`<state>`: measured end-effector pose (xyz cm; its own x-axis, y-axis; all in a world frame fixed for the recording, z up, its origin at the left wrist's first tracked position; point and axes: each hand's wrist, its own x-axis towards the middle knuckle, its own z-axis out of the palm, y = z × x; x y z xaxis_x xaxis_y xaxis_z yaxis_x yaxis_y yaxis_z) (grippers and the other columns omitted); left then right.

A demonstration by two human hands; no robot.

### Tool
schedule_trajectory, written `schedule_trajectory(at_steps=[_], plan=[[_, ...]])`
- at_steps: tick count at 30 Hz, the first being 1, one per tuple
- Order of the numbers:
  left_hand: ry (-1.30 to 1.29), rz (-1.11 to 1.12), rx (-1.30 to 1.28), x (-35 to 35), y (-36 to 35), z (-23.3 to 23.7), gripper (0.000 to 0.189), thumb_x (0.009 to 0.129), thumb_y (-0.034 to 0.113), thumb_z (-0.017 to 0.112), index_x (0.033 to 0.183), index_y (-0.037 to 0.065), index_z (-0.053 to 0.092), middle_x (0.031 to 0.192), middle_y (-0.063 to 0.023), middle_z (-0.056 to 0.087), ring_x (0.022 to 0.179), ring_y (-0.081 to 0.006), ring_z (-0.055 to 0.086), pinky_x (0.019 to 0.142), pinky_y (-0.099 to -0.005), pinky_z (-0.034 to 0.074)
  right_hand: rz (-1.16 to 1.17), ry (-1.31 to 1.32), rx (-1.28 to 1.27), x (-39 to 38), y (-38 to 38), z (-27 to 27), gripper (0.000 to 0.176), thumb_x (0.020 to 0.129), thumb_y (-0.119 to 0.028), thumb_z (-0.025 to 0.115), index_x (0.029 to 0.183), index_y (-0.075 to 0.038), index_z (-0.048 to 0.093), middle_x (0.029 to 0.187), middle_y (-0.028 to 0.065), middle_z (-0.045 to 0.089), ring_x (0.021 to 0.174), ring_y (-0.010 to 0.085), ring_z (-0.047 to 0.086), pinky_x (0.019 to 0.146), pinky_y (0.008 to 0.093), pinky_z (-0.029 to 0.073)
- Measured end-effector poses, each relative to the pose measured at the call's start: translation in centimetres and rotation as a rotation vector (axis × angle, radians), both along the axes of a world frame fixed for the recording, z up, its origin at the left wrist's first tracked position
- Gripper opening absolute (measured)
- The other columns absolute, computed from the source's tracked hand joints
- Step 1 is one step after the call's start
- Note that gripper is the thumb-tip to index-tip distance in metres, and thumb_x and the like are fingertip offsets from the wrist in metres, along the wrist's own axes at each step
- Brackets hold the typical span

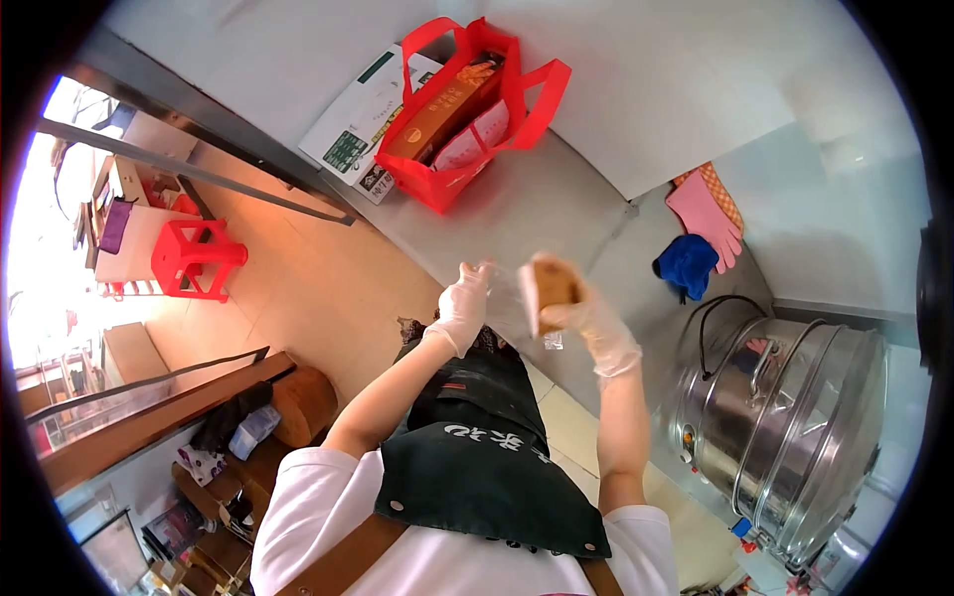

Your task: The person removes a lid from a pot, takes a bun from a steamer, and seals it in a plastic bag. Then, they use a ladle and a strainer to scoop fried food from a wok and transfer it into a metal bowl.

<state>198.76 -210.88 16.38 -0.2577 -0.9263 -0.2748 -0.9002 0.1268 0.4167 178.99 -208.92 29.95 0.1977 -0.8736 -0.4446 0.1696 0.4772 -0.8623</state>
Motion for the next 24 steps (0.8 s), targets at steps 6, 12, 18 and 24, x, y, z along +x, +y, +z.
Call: schedule_trajectory(at_steps=[6, 12, 18, 24], plan=[[0.066, -0.1, 0.229, -0.4, 0.6, 3.1, 0.051, 0.087, 0.014, 0.058, 0.134, 0.011, 0.04, 0.119, -0.0211, 0.052, 0.094, -0.0354, 0.064, 0.071, -0.0405, 0.056, 0.184, 0.765, 0.112, 5.1, 0.5, -7.2, 0.054, 0.069, -0.018, 0.077, 0.119, -0.007, 0.059, 0.112, 0.0145, 0.063, 0.106, 0.027, 0.059, 0.089, 0.0347, 0.049], [-0.052, -0.378, 0.029, -0.8, 1.9, 0.3, 0.049, 0.085, 0.013, 0.058, 0.132, 0.008, 0.045, 0.113, -0.0179, 0.058, 0.099, -0.0334, 0.061, 0.076, -0.0415, 0.053, -0.174, 1.407, -0.302, 7.1, 1.3, -15.0, 0.047, 0.074, -0.022, 0.073, 0.116, -0.006, 0.059, 0.11, 0.018, 0.061, 0.102, 0.034, 0.059, 0.085, 0.0417, 0.051], [-0.196, -0.534, -0.358, 0.7, 2.8, 0.9, 0.042, 0.085, 0.01, 0.055, 0.127, 0.008, 0.054, 0.108, -0.0159, 0.061, 0.093, -0.0346, 0.063, 0.077, -0.0415, 0.053, -0.073, 1.547, -0.437, 6.8, 4.0, -5.4, 0.06, 0.075, -0.025, 0.076, 0.126, -0.007, 0.051, 0.115, 0.0188, 0.059, 0.113, 0.0338, 0.053, 0.092, 0.0429, 0.046], [0.525, 0.242, 0.099, 0.3, 3.6, 4.4, 0.032, 0.086, 0.008, 0.057, 0.117, 0.014, 0.061, 0.094, -0.0111, 0.067, 0.084, -0.0236, 0.067, 0.075, -0.0341, 0.052, -0.211, 0.861, 0.08, -0.2, 2.5, -9.5, 0.043, 0.079, -0.012, 0.07, 0.12, -0.003, 0.059, 0.094, 0.0124, 0.065, 0.087, 0.0223, 0.064, 0.078, 0.0338, 0.051]])
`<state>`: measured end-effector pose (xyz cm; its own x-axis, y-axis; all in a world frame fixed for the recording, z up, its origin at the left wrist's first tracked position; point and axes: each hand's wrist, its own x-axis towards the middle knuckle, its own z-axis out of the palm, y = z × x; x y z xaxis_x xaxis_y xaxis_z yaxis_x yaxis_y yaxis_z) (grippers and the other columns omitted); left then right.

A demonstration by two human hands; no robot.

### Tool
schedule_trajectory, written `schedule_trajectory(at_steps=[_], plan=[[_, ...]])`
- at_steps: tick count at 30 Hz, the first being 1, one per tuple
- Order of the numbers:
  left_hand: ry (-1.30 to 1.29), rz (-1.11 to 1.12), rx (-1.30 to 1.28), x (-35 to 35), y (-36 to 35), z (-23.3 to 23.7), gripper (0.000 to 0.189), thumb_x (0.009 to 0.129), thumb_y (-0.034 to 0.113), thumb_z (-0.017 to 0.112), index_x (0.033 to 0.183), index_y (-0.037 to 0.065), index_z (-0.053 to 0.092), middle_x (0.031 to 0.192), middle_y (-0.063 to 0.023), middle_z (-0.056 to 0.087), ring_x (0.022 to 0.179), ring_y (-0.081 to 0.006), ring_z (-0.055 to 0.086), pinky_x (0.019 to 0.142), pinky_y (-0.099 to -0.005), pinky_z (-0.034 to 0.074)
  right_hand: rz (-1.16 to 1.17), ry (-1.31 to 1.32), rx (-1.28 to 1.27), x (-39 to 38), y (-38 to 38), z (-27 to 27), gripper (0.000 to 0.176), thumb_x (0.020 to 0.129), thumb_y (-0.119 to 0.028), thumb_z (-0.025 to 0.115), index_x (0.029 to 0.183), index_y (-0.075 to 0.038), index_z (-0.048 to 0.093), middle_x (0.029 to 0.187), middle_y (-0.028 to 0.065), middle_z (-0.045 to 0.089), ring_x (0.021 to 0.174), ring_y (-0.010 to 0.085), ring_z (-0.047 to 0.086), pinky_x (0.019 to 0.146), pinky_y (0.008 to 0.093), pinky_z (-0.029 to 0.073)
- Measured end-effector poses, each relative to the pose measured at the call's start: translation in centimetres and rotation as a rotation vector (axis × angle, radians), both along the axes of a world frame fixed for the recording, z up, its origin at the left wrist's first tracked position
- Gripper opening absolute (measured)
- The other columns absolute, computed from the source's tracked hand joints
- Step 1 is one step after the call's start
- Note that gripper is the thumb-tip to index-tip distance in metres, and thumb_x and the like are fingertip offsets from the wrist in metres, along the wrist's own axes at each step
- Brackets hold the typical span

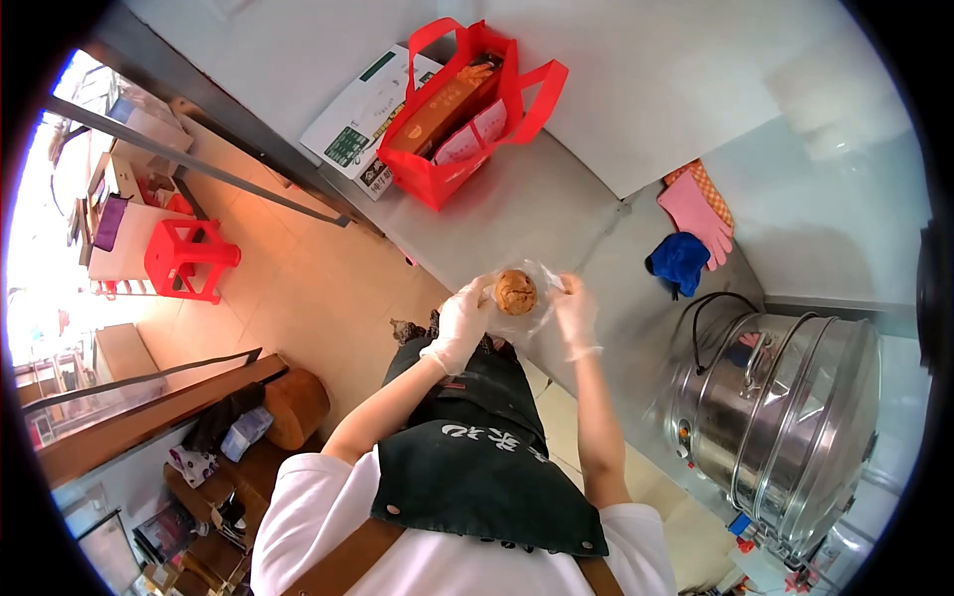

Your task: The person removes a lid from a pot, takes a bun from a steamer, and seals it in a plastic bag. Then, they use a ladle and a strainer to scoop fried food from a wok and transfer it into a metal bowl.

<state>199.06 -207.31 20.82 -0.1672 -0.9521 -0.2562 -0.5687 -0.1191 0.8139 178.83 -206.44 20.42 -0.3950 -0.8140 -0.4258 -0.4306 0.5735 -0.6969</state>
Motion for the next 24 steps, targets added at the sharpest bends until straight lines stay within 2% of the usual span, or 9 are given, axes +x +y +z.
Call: schedule_trajectory(at_steps=[1, 4, 8, 10, 14, 18, 19, 22, 24], plan=[[0.148, 0.009, 0.014, 0.0, -0.3, 1.1, 0.033, 0.087, 0.007, 0.056, 0.119, 0.012, 0.06, 0.094, -0.0107, 0.067, 0.083, -0.0213, 0.066, 0.075, -0.0325, 0.052, -0.077, -0.376, -0.114, -0.2, 0.0, 1.5, 0.039, 0.083, -0.003, 0.061, 0.122, -0.001, 0.058, 0.085, 0.0088, 0.066, 0.079, 0.0153, 0.063, 0.077, 0.0299, 0.05], [0.586, 0.056, 0.112, -0.5, -1.1, 4.9, 0.036, 0.088, 0.004, 0.056, 0.124, 0.006, 0.056, 0.093, -0.0098, 0.066, 0.084, -0.0158, 0.065, 0.074, -0.0285, 0.052, 0.005, -0.621, -0.312, 0.2, 0.8, 7.3, 0.041, 0.088, -0.001, 0.057, 0.128, -0.001, 0.055, 0.092, 0.0099, 0.066, 0.08, 0.0152, 0.062, 0.074, 0.0295, 0.05], [0.984, 0.11, 0.285, -2.3, -1.2, 8.1, 0.043, 0.087, -0.001, 0.057, 0.13, 0.0, 0.05, 0.094, -0.0101, 0.064, 0.088, -0.0153, 0.063, 0.075, -0.0273, 0.052, -0.033, -0.56, -0.333, 2.6, 1.4, 11.4, 0.044, 0.093, 0.0, 0.05, 0.137, -0.002, 0.045, 0.092, 0.0085, 0.064, 0.08, 0.017, 0.063, 0.08, 0.0307, 0.051], [0.961, 0.025, 0.318, -3.0, -0.9, 10.1, 0.052, 0.085, -0.007, 0.057, 0.134, 0.0, 0.042, 0.104, -0.0114, 0.063, 0.098, -0.0176, 0.061, 0.085, -0.0277, 0.051, 0.14, -0.341, -0.404, 3.2, 2.1, 11.2, 0.046, 0.095, -0.002, 0.048, 0.14, -0.002, 0.041, 0.099, 0.0102, 0.065, 0.086, 0.0198, 0.064, 0.083, 0.0319, 0.05], [0.835, -0.009, 0.123, -5.4, -0.1, 8.2, 0.052, 0.083, -0.01, 0.053, 0.133, 0.003, 0.045, 0.098, -0.0079, 0.061, 0.093, -0.0147, 0.061, 0.079, -0.026, 0.051, 0.186, -0.101, -0.368, 5.8, 3.3, 14.8, 0.048, 0.095, -0.002, 0.046, 0.142, -0.002, 0.037, 0.109, 0.0127, 0.065, 0.099, 0.0215, 0.063, 0.088, 0.032, 0.048], [1.031, 0.04, 0.365, -4.8, -0.3, 11.7, 0.05, 0.085, -0.01, 0.051, 0.133, 0.003, 0.046, 0.092, -0.0044, 0.057, 0.093, -0.0136, 0.06, 0.073, -0.0248, 0.05, 0.137, 0.234, -0.484, 4.3, 5.1, 14.4, 0.054, 0.09, -0.003, 0.06, 0.14, -0.003, 0.041, 0.114, 0.0129, 0.063, 0.1, 0.0236, 0.062, 0.09, 0.0327, 0.046], [1.004, 0.027, 0.359, -4.5, -0.3, 12.7, 0.049, 0.086, -0.009, 0.05, 0.133, 0.003, 0.046, 0.092, -0.0038, 0.056, 0.092, -0.0135, 0.06, 0.072, -0.0246, 0.049, 0.165, 0.392, -0.679, 3.9, 5.1, 13.5, 0.053, 0.085, -0.003, 0.067, 0.134, -0.001, 0.048, 0.113, 0.011, 0.062, 0.099, 0.0216, 0.06, 0.09, 0.0325, 0.046], [0.871, -0.043, 0.285, -4.2, -0.2, 15.6, 0.045, 0.089, -0.006, 0.049, 0.133, 0.002, 0.046, 0.09, -0.0025, 0.053, 0.093, -0.0149, 0.06, 0.072, -0.0251, 0.049, -0.036, -0.483, -0.676, 4.8, 4.9, 11.6, 0.036, 0.087, -0.003, 0.065, 0.121, 0.001, 0.056, 0.104, 0.0085, 0.062, 0.094, 0.0192, 0.058, 0.088, 0.0327, 0.046], [0.875, -0.029, 0.266, -4.2, -0.4, 16.5, 0.044, 0.09, -0.004, 0.048, 0.134, 0.002, 0.046, 0.089, -0.0021, 0.053, 0.093, -0.015, 0.059, 0.074, -0.0254, 0.05, 0.02, -0.738, -0.676, 3.9, 5.3, 8.0, 0.027, 0.089, -0.005, 0.063, 0.116, 0.001, 0.059, 0.098, 0.0059, 0.062, 0.089, 0.0172, 0.058, 0.085, 0.0315, 0.047]])
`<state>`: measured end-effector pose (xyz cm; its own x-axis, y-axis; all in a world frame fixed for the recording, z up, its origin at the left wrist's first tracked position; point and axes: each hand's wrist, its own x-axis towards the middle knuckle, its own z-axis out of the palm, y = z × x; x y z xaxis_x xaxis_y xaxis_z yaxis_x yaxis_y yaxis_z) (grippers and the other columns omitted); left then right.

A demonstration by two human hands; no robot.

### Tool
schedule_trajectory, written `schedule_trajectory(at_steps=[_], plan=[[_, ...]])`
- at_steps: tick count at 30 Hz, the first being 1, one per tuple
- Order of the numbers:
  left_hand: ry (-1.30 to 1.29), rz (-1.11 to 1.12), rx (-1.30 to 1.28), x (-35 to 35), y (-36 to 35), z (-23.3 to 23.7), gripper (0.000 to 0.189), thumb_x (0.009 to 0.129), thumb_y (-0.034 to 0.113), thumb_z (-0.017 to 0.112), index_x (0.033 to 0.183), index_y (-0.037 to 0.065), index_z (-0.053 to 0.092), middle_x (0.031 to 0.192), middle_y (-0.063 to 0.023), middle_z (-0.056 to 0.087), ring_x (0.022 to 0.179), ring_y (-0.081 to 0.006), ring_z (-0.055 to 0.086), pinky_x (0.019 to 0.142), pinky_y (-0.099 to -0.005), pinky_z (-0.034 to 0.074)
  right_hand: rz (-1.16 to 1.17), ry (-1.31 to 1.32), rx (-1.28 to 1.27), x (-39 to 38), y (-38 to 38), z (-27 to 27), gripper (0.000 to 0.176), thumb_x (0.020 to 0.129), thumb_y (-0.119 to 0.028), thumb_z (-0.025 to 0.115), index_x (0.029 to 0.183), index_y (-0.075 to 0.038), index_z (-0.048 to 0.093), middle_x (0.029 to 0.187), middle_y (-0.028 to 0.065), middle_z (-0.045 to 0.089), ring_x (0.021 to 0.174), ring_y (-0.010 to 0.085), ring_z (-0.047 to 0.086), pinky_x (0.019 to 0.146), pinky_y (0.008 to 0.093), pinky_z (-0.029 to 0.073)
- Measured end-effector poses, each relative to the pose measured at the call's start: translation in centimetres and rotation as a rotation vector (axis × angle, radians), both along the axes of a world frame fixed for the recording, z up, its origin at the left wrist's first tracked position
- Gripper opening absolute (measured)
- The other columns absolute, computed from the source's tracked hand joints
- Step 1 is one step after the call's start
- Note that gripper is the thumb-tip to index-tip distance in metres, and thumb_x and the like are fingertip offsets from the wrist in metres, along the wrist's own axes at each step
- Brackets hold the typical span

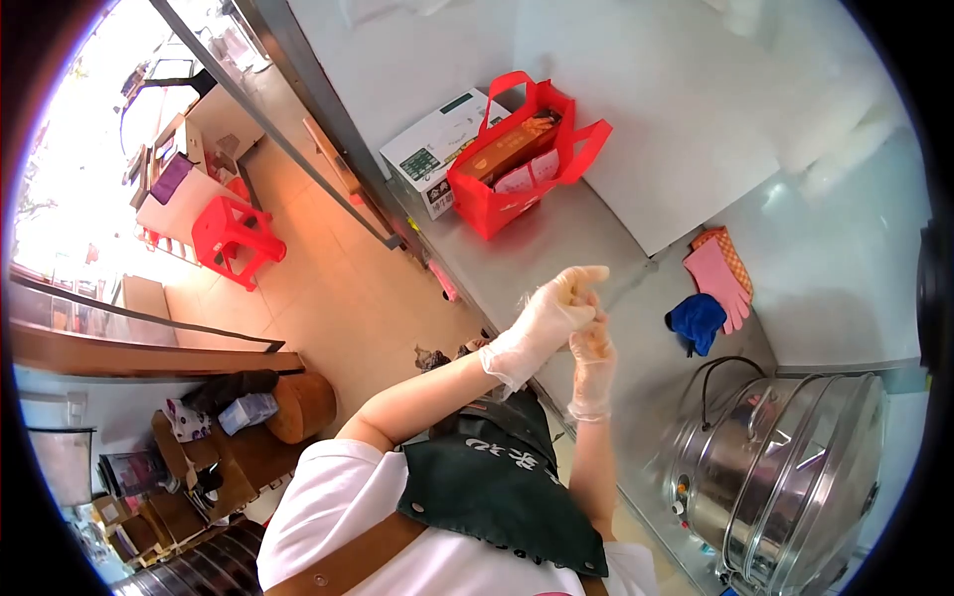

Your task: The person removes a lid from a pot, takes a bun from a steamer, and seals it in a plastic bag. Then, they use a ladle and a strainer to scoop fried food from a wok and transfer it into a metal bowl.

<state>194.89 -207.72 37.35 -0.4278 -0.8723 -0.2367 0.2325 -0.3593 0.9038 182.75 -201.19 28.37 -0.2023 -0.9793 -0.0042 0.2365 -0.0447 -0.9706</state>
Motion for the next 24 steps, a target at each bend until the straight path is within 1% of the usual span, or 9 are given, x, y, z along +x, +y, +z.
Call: schedule_trajectory(at_steps=[2, 8, 10, 13, 14, 18, 21, 23, 24], plan=[[0.106, 0.08, 0.075, 0.2, -0.3, 0.4, 0.044, 0.09, -0.002, 0.049, 0.134, 0.002, 0.046, 0.09, -0.0022, 0.054, 0.093, -0.0139, 0.059, 0.075, -0.0252, 0.05, 0.013, -0.203, 0.012, -0.1, 0.0, -1.2, 0.02, 0.092, -0.007, 0.059, 0.11, 0.001, 0.061, 0.091, 0.0048, 0.061, 0.085, 0.0159, 0.059, 0.083, 0.0307, 0.048], [-0.436, -0.039, -0.363, 3.8, -0.6, 2.6, 0.067, 0.082, 0.007, 0.067, 0.142, 0.005, 0.038, 0.109, -0.0109, 0.058, 0.098, -0.0162, 0.059, 0.086, -0.0297, 0.049, -0.255, -0.646, 0.135, 2.7, -0.8, -0.9, 0.02, 0.098, -0.009, 0.052, 0.107, 0.006, 0.061, 0.078, 0.0032, 0.057, 0.075, 0.0153, 0.057, 0.08, 0.0319, 0.051], [-0.455, 0.109, -0.66, 5.9, -0.8, -0.7, 0.089, 0.074, 0.027, 0.081, 0.146, 0.009, 0.031, 0.129, -0.0147, 0.049, 0.117, -0.0231, 0.051, 0.097, -0.0366, 0.044, -0.285, -0.678, 0.15, 2.5, -0.9, 0.2, 0.021, 0.099, -0.009, 0.051, 0.109, 0.007, 0.06, 0.079, 0.0029, 0.057, 0.073, 0.0124, 0.056, 0.077, 0.0293, 0.051], [-0.101, 0.075, -0.486, 8.7, -0.1, -8.3, 0.141, 0.044, 0.078, 0.071, 0.152, 0.009, 0.014, 0.146, -0.0151, 0.031, 0.137, -0.0284, 0.031, 0.111, -0.046, 0.028, -0.299, -0.687, 0.139, 2.4, -1.0, 1.3, 0.022, 0.099, -0.011, 0.05, 0.109, 0.006, 0.06, 0.079, 0.0022, 0.057, 0.072, 0.009, 0.055, 0.076, 0.0258, 0.052], [-0.133, 0.035, -0.472, 8.7, 0.3, -10.2, 0.146, 0.039, 0.081, 0.071, 0.152, 0.008, 0.012, 0.15, -0.0164, 0.026, 0.141, -0.0308, 0.025, 0.112, -0.0449, 0.026, -0.279, -0.691, 0.146, 2.3, -1.1, 1.8, 0.022, 0.099, -0.011, 0.05, 0.109, 0.006, 0.06, 0.079, 0.0023, 0.057, 0.072, 0.0094, 0.055, 0.075, 0.0259, 0.052], [0.007, -0.061, -0.499, 5.4, 0.7, -11.0, 0.107, 0.069, 0.052, 0.078, 0.147, 0.003, 0.025, 0.13, -0.0134, 0.045, 0.117, -0.0224, 0.045, 0.102, -0.036, 0.038, -0.224, -0.715, 0.174, 2.3, -1.1, 3.0, 0.022, 0.1, -0.009, 0.048, 0.109, 0.006, 0.06, 0.08, 0.003, 0.057, 0.072, 0.0108, 0.055, 0.074, 0.0268, 0.051], [0.206, 0.126, -0.215, 2.2, 1.2, -9.2, 0.027, 0.089, 0.011, 0.062, 0.113, 0.0, 0.055, 0.102, -0.0134, 0.064, 0.094, -0.0178, 0.06, 0.083, -0.0321, 0.051, -0.223, -0.71, 0.154, 2.3, -1.8, 2.7, 0.021, 0.099, -0.009, 0.049, 0.109, 0.006, 0.06, 0.08, 0.004, 0.057, 0.072, 0.0116, 0.055, 0.073, 0.0273, 0.05], [0.515, 0.371, 0.123, -0.1, 2.0, -5.7, 0.008, 0.089, -0.001, 0.054, 0.083, 0.002, 0.057, 0.092, -0.0128, 0.066, 0.082, -0.0171, 0.062, 0.072, -0.0289, 0.052, -0.298, -0.737, 0.187, 3.1, -2.4, 3.1, 0.019, 0.097, -0.008, 0.052, 0.107, 0.006, 0.061, 0.082, 0.0047, 0.058, 0.073, 0.0111, 0.056, 0.07, 0.0257, 0.049], [0.485, 0.382, 0.128, -0.5, 2.0, -5.9, 0.009, 0.089, -0.002, 0.054, 0.082, 0.002, 0.057, 0.089, -0.0111, 0.065, 0.079, -0.0163, 0.061, 0.07, -0.0275, 0.051, -0.316, -0.678, 0.209, 3.3, -2.6, 3.4, 0.019, 0.096, -0.008, 0.053, 0.106, 0.006, 0.061, 0.082, 0.0042, 0.058, 0.072, 0.0108, 0.055, 0.069, 0.0249, 0.049]])
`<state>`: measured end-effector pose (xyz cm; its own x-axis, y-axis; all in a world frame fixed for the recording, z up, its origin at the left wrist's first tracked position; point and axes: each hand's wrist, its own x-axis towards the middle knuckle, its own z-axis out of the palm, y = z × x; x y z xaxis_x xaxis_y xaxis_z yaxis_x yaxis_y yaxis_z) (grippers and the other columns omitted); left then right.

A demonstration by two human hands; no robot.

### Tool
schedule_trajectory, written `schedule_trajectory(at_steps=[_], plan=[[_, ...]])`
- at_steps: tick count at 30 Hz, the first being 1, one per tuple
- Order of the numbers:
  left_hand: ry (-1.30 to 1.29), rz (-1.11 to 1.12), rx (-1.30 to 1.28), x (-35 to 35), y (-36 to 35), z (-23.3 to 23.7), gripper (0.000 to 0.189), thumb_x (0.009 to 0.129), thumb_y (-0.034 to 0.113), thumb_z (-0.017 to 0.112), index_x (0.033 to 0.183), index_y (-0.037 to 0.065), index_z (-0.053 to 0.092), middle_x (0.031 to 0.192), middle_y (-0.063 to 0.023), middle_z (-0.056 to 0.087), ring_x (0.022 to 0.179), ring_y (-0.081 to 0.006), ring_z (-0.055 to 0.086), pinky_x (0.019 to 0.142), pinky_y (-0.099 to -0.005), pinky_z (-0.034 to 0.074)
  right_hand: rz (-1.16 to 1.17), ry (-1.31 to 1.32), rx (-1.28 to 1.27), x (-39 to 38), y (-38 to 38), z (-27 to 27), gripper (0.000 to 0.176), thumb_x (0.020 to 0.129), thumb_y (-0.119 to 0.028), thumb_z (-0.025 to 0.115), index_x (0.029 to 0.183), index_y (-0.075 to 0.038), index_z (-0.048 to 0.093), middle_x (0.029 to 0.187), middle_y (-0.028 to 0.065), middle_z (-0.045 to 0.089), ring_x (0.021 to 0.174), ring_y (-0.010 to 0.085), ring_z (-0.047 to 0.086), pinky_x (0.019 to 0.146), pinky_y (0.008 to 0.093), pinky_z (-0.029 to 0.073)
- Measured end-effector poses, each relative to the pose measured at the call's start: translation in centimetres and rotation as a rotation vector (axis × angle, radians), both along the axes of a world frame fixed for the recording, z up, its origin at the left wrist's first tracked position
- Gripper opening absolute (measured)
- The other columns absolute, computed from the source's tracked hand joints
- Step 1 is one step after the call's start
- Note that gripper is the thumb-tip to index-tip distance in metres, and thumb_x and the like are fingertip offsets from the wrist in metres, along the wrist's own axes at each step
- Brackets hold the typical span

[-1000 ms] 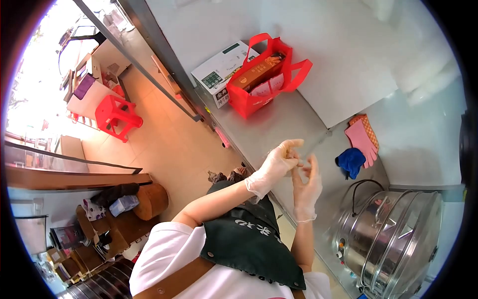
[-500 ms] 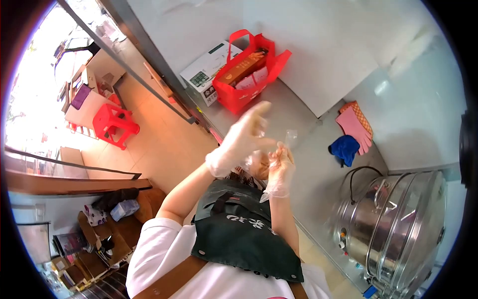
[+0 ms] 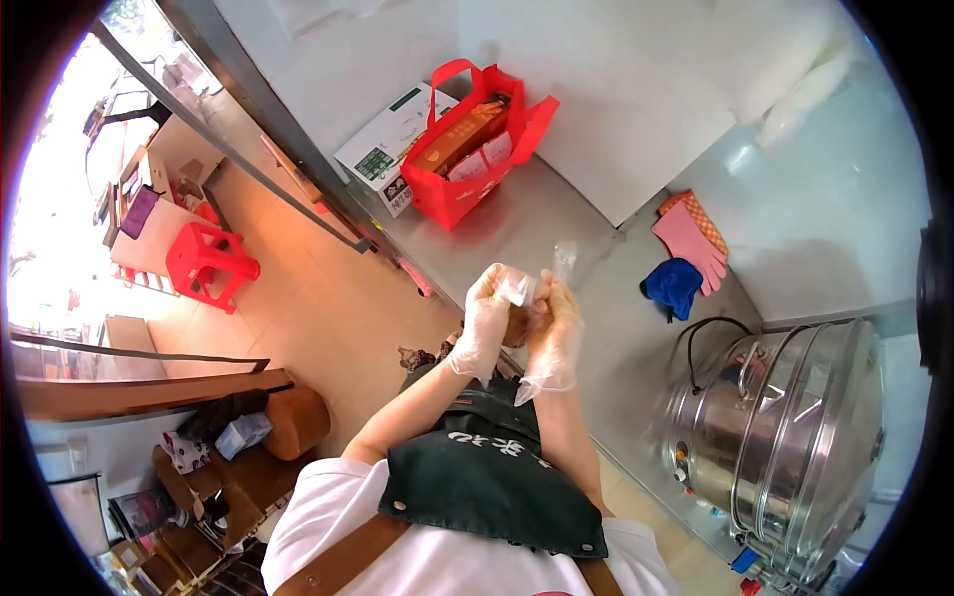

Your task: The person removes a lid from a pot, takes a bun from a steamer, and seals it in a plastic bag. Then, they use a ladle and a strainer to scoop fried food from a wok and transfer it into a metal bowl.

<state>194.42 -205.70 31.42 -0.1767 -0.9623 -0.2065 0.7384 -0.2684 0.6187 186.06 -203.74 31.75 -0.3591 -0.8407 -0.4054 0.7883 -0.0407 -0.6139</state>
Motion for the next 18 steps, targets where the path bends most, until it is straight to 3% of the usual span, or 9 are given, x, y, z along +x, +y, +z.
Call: schedule_trajectory(at_steps=[3, 6, 10, 13, 16, 18], plan=[[-0.112, -0.046, -0.014, -0.4, -0.2, -0.7, 0.009, 0.089, -0.001, 0.054, 0.083, 0.002, 0.058, 0.076, -0.0042, 0.062, 0.068, -0.0106, 0.056, 0.063, -0.0227, 0.048, -0.024, 0.132, 0.098, 0.8, -0.1, 0.0, 0.015, 0.091, -0.007, 0.059, 0.1, 0.004, 0.065, 0.081, 0.0014, 0.059, 0.069, 0.0094, 0.055, 0.063, 0.0213, 0.046], [-0.739, 0.058, -0.04, -1.0, 0.1, 1.3, 0.006, 0.09, 0.002, 0.055, 0.088, 0.001, 0.06, 0.077, -0.0022, 0.061, 0.069, -0.0088, 0.055, 0.062, -0.0226, 0.048, 0.128, 0.243, 0.161, 0.8, 0.0, 0.7, 0.014, 0.09, -0.005, 0.059, 0.1, 0.002, 0.067, 0.082, 0.0007, 0.061, 0.069, 0.0082, 0.055, 0.063, 0.0199, 0.045], [-0.96, 0.003, -0.012, -0.5, -0.2, 1.9, 0.007, 0.089, 0.007, 0.06, 0.094, 0.002, 0.06, 0.079, -0.0076, 0.065, 0.069, -0.011, 0.058, 0.064, -0.0261, 0.05, 0.178, 0.374, 0.002, 0.8, 0.2, -3.3, 0.014, 0.092, -0.005, 0.054, 0.1, -0.004, 0.066, 0.086, 0.0017, 0.063, 0.071, 0.007, 0.056, 0.061, 0.0192, 0.046], [-1.191, 0.051, -0.379, 0.1, -0.3, -1.3, 0.013, 0.088, 0.012, 0.064, 0.096, 0.002, 0.061, 0.08, -0.0124, 0.066, 0.07, -0.0142, 0.062, 0.064, -0.0279, 0.052, 0.193, 0.627, 0.023, 1.2, 0.2, -3.7, 0.016, 0.096, -0.011, 0.05, 0.095, -0.003, 0.063, 0.088, 0.0019, 0.061, 0.073, 0.008, 0.055, 0.062, 0.021, 0.045], [-1.262, -0.075, -0.315, 0.2, -0.2, -0.4, 0.019, 0.088, 0.016, 0.068, 0.1, 0.003, 0.06, 0.083, -0.0145, 0.067, 0.073, -0.0168, 0.065, 0.064, -0.0283, 0.053, 0.212, 0.212, 0.154, -0.1, -0.6, -2.4, 0.022, 0.099, -0.018, 0.047, 0.09, -0.003, 0.061, 0.089, 0.002, 0.059, 0.078, 0.0086, 0.053, 0.066, 0.0225, 0.044], [-0.896, -0.135, -0.145, 1.3, -0.5, -0.5, 0.024, 0.089, 0.016, 0.069, 0.106, 0.003, 0.058, 0.095, -0.0099, 0.067, 0.086, -0.0182, 0.068, 0.071, -0.0281, 0.054, 0.239, 0.149, 0.09, -1.0, -1.2, -2.0, 0.027, 0.1, -0.022, 0.046, 0.085, -0.004, 0.058, 0.08, 0.0005, 0.054, 0.075, 0.0102, 0.05, 0.07, 0.0266, 0.044]])
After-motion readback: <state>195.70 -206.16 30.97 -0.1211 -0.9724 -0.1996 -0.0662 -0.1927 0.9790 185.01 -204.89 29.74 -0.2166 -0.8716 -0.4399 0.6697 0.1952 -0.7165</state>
